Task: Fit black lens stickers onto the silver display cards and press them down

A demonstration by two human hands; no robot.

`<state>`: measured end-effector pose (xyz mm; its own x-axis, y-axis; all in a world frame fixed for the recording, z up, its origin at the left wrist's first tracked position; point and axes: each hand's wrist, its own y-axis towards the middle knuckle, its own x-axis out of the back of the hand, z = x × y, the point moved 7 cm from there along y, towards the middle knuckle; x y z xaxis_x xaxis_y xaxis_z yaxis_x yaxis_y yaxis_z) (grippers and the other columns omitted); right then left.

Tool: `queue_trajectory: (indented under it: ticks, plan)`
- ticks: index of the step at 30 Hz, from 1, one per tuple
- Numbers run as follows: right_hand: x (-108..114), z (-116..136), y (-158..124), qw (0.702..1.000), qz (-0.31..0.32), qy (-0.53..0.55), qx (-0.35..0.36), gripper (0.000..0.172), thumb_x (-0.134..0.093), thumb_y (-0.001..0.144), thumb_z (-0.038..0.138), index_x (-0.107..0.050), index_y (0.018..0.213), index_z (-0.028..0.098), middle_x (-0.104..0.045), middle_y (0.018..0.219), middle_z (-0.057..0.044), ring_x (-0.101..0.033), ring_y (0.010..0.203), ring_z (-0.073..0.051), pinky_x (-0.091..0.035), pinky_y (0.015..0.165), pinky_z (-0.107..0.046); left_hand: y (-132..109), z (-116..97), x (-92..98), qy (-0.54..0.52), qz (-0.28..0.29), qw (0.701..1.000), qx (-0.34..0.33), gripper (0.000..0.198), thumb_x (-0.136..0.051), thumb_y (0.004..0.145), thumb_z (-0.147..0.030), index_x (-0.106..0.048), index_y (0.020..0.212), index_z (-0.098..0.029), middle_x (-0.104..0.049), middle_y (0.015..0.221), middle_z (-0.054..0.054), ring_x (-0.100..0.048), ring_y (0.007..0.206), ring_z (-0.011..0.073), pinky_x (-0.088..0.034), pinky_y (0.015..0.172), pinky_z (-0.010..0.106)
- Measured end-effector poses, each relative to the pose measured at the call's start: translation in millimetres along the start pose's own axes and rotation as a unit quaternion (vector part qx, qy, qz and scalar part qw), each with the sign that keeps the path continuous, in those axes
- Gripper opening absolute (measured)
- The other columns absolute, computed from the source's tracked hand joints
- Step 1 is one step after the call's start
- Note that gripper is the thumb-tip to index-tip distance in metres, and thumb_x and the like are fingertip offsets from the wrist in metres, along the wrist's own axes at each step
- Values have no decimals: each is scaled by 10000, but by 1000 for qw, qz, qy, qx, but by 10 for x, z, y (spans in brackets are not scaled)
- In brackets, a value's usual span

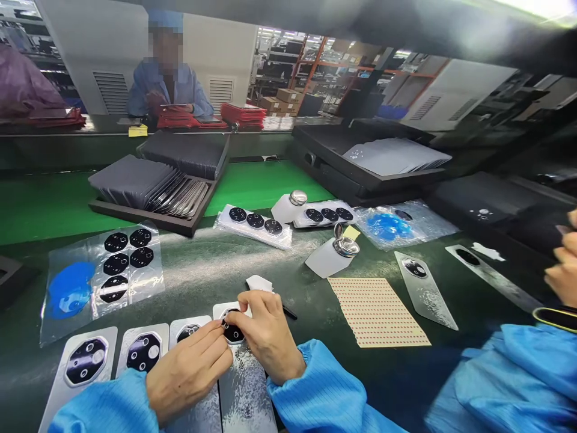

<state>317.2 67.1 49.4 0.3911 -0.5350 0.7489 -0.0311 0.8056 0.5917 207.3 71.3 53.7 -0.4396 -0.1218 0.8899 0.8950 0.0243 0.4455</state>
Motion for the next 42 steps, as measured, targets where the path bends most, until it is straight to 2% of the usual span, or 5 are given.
queue_trajectory:
  ticks: [24,28,34,39,42]
  plan:
    - [-32,-2,11,999,22,6,28,214,-539,916,108,-682,814,230,-531,818,-22,-463,815,-171,-332,725,-317,-4,-3,-2,4,5,1000,5,310,-284,939,-14,-562,880,-137,-640,845,51,-652,921,173,-470,1044,382]
    - [72,-230,65,982,-5,169,-87,187,-539,921,155,-687,849,244,-544,807,-16,-511,798,-170,-402,726,-316,-12,-2,-14,-14,17,1000,4,296,-288,943,-21,-565,927,-125,-642,889,62,-642,967,175,-470,1050,366]
    - [-42,-519,12,883,25,404,-237,167,-527,921,245,-686,884,210,-635,844,-31,-602,723,-154,-501,679,-293,-13,32,-71,-47,40,998,-2,240,-337,923,-22,-542,858,-130,-600,851,48,-627,910,186,-468,1039,391]
    - [-110,-519,-25,877,46,416,-235,229,-479,947,352,-639,1003,198,-659,832,-34,-634,655,-140,-542,632,-280,17,132,-120,-155,74,983,60,170,-384,893,-39,-502,866,-159,-586,861,42,-590,871,196,-539,898,401]
    - [-76,-493,-63,890,21,387,-240,169,-562,904,372,-583,924,206,-631,789,-12,-612,617,-131,-517,582,-256,-3,290,54,-221,43,965,134,127,-394,931,-95,-492,910,-173,-594,888,36,-588,870,172,-535,926,389]
